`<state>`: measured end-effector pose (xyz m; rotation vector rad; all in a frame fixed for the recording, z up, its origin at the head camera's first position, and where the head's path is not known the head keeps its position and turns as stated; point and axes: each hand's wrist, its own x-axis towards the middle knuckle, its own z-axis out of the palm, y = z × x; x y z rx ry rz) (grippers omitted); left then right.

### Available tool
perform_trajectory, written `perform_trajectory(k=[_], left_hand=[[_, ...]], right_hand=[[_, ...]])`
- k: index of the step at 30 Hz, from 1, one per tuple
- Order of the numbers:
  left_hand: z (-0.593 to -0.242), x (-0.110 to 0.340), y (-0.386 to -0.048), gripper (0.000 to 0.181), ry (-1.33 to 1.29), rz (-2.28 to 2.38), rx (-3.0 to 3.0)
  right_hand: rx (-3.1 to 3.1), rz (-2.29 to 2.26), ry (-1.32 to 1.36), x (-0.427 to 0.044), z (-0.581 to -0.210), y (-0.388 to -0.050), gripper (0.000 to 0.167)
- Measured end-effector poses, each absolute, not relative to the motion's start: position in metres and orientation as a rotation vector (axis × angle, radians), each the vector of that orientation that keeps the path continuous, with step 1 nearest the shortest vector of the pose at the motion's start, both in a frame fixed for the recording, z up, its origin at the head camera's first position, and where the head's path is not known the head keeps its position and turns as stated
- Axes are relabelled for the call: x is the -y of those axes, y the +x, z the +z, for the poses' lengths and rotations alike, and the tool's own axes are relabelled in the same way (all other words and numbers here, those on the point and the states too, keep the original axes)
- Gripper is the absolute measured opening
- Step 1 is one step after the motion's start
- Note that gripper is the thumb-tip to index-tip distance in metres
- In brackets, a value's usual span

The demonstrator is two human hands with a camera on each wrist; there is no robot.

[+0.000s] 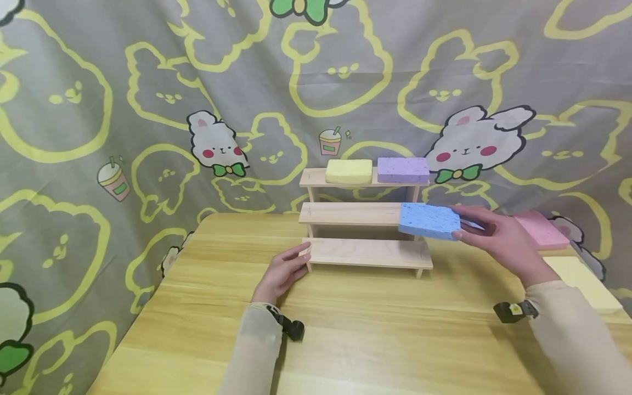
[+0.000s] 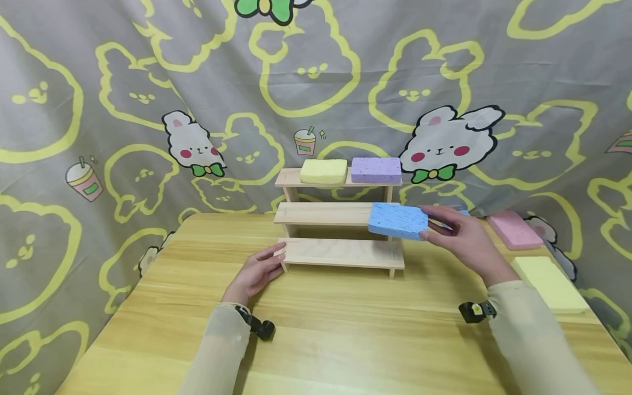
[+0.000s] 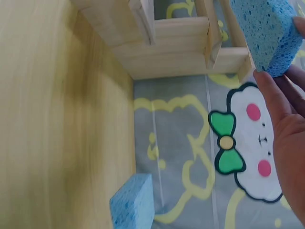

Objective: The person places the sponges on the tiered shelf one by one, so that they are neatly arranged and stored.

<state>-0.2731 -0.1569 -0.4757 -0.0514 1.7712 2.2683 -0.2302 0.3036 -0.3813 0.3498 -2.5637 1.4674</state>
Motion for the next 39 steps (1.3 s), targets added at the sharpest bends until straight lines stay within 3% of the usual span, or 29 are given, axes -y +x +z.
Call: perform_trajectory(k=[8,27,39], left_hand=[[-0.477,0.157,-0.274,0.043,-0.059,2.263,-1.772],[-0.477,0.156,-0.274,0.044,-0.076,2.263,-1.766],[-0.476,0.156,-0.273,0.045,-0.066,2.247,-1.784]], right_hand=[[2.386,1.736,0.47,-0.275,-0.377,-0.243,0.051],[2.492,1.722,0.515,-0.234,-0.376,-0.264,0.057],[2.427,1.794,0.712,-0.202,-0.378,-0.283,0.054]])
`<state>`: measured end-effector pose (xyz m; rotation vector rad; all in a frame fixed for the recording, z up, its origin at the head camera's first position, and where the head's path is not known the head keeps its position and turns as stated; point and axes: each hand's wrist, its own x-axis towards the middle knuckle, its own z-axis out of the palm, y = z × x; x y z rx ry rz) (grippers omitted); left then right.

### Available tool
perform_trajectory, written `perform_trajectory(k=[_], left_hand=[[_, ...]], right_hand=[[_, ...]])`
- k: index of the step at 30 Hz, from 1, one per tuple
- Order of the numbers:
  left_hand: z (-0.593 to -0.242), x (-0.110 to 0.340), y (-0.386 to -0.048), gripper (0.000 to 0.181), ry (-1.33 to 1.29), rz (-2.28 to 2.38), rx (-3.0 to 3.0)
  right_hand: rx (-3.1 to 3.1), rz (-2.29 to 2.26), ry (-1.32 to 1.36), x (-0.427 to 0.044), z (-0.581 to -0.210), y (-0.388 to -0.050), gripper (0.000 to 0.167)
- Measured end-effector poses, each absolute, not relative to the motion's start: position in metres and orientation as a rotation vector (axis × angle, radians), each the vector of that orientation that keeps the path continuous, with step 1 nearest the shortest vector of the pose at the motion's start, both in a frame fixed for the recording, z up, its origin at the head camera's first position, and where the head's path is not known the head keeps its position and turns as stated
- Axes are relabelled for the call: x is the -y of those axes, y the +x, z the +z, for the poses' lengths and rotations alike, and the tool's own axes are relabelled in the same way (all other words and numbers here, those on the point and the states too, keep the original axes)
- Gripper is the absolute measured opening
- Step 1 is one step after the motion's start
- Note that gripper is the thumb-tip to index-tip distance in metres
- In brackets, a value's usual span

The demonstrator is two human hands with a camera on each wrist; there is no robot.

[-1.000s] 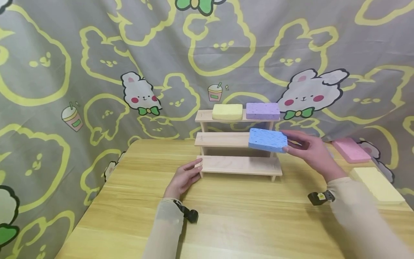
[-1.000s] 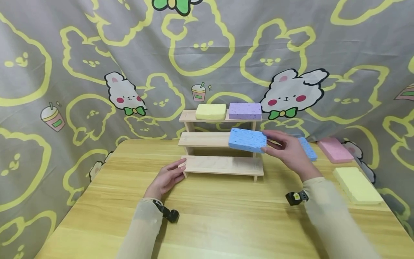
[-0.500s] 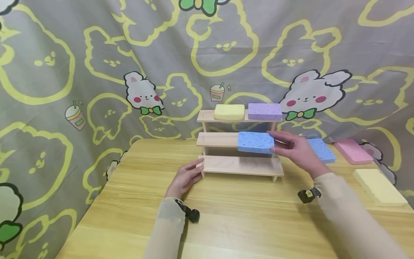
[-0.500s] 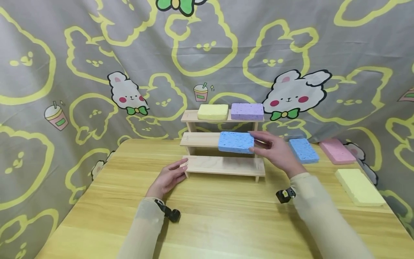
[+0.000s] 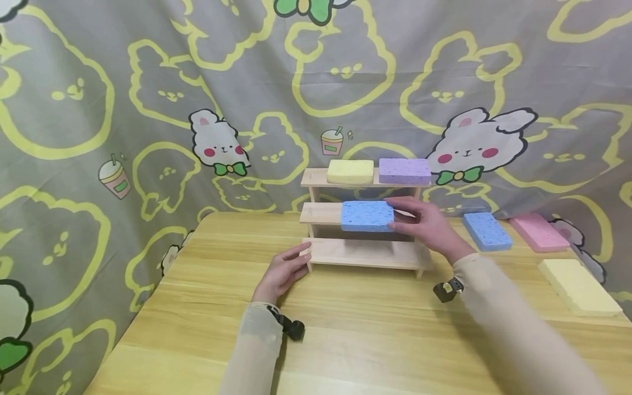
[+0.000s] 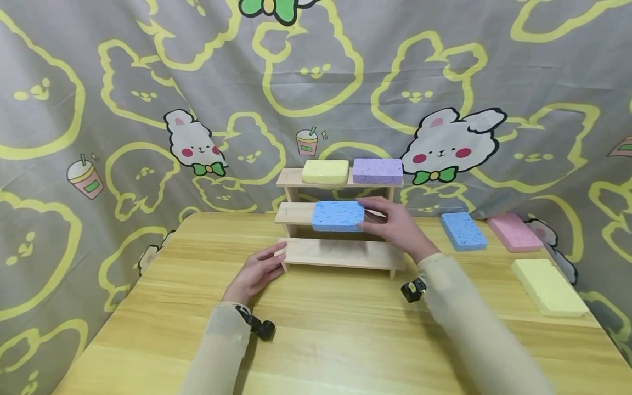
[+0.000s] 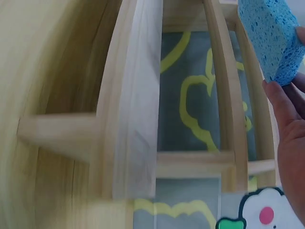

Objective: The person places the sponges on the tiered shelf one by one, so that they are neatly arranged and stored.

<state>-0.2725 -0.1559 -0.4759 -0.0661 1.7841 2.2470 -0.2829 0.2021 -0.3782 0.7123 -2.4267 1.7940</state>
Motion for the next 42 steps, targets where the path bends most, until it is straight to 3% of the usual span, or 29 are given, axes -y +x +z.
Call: perform_trajectory(k=[19,35,42], left_hand=[[-0.475,0.154,-0.274,0.043,-0.065,2.254,-1.798],[-0.473,0.153,-0.273,0.044,-0.051,2.256,-1.782],[-0.475,0.156,-0.272,0.045,-0.072,2.25,-1.786]], right_hand=[[2.469,1.78,0.66,-0.162,-0.376,-0.309,0.06],[2.582,1.608,0.614,-0.163,-0.38,-0.317,0.065],[2.503,1.646,0.633,-0.172,-0.381,-0.303,0.052]])
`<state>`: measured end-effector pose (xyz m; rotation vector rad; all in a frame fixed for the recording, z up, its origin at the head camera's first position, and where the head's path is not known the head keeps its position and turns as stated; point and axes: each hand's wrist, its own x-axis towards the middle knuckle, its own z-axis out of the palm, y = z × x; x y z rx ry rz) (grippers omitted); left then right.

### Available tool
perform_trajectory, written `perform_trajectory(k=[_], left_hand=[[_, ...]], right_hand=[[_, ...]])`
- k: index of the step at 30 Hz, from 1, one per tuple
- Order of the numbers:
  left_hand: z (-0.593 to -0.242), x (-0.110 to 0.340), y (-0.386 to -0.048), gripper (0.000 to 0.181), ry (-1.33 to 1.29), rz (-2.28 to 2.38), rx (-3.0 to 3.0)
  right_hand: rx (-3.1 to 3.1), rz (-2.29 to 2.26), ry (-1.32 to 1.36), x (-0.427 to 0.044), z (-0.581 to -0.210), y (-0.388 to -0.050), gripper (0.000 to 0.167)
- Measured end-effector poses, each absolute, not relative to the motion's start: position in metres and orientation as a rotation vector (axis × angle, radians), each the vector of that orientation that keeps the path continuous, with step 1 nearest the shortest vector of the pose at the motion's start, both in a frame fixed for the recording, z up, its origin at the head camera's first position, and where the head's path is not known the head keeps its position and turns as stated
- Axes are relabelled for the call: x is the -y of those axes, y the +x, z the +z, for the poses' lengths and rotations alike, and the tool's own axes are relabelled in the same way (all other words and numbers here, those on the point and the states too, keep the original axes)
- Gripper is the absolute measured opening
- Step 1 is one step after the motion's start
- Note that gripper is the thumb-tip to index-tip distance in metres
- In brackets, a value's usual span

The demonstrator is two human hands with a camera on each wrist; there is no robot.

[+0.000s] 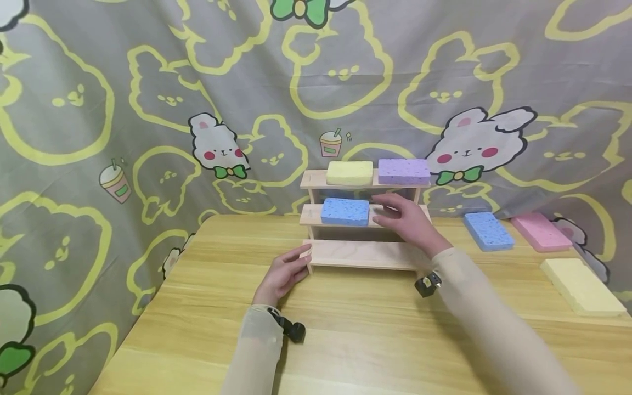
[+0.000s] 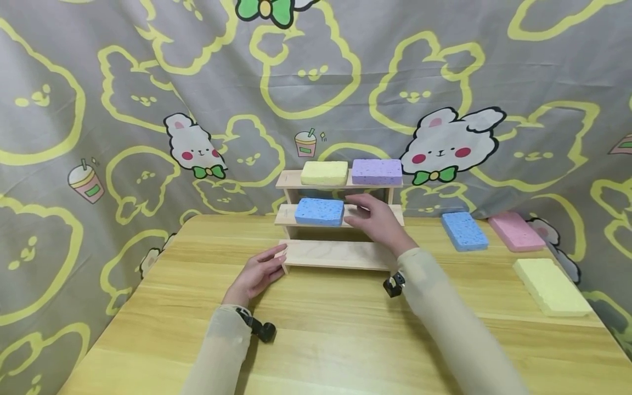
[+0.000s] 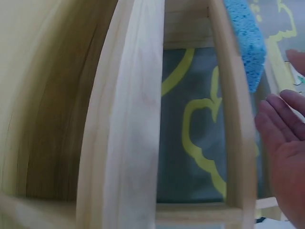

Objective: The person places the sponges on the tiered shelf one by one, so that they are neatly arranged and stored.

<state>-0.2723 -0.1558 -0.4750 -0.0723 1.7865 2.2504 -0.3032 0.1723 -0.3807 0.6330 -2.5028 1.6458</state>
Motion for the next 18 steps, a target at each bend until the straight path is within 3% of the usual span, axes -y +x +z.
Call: perform_trajectory(k=[18], left_hand=[[-0.474,0.155,-0.275,0.044,-0.101,2.248,-1.763]], right_hand=[[2.563,1.382,0.618,-0.231,-0.378,-0.248,0.039]])
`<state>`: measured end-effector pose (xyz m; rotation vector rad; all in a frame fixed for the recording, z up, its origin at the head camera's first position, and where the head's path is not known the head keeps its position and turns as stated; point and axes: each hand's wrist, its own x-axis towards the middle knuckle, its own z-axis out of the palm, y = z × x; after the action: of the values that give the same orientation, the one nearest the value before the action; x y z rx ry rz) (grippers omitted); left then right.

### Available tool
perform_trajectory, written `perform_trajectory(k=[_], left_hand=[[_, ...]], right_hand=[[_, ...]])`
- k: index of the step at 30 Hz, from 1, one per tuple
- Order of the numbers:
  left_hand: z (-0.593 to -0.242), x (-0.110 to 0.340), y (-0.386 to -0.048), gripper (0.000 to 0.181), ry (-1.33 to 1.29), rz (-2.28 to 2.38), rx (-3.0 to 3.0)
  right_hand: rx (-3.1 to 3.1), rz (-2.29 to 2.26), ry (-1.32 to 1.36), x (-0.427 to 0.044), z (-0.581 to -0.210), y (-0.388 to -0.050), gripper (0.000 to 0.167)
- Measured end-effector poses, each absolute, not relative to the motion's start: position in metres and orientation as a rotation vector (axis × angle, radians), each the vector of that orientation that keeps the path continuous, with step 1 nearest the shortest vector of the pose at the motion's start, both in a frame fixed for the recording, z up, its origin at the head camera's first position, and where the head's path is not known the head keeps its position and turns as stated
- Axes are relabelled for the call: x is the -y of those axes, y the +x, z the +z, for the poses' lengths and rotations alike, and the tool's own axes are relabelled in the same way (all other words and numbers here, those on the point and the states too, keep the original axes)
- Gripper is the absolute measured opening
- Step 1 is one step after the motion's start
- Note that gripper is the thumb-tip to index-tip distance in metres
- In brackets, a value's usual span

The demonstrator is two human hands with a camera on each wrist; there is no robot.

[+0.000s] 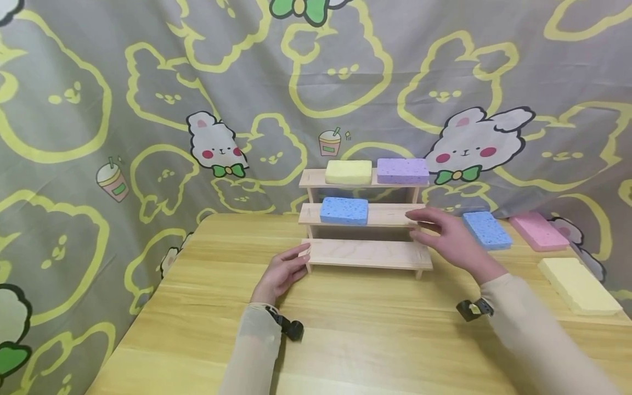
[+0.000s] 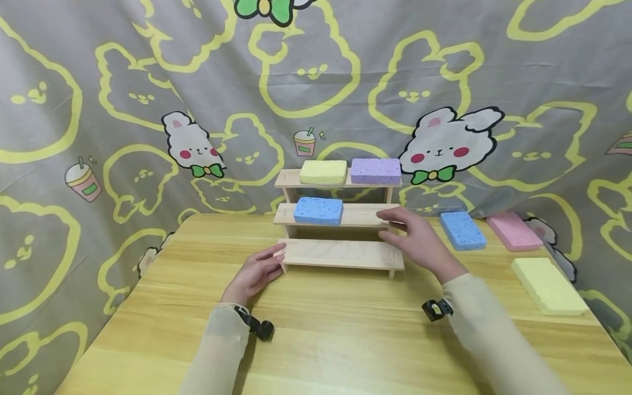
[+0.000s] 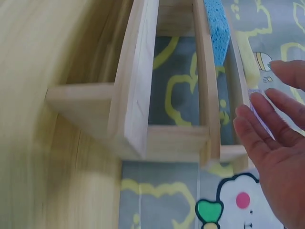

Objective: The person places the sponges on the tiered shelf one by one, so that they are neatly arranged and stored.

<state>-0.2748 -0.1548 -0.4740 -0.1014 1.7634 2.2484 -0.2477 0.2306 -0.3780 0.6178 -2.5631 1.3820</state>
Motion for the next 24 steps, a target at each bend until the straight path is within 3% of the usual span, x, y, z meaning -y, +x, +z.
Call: perform_trajectory(k=[24], left_hand=[[-0.474,0.157,-0.275,0.044,-0.069,2.249,-1.749]], right_hand=[[2.504,1.211,0.362,-0.316,-0.401,-0.22,0.039]])
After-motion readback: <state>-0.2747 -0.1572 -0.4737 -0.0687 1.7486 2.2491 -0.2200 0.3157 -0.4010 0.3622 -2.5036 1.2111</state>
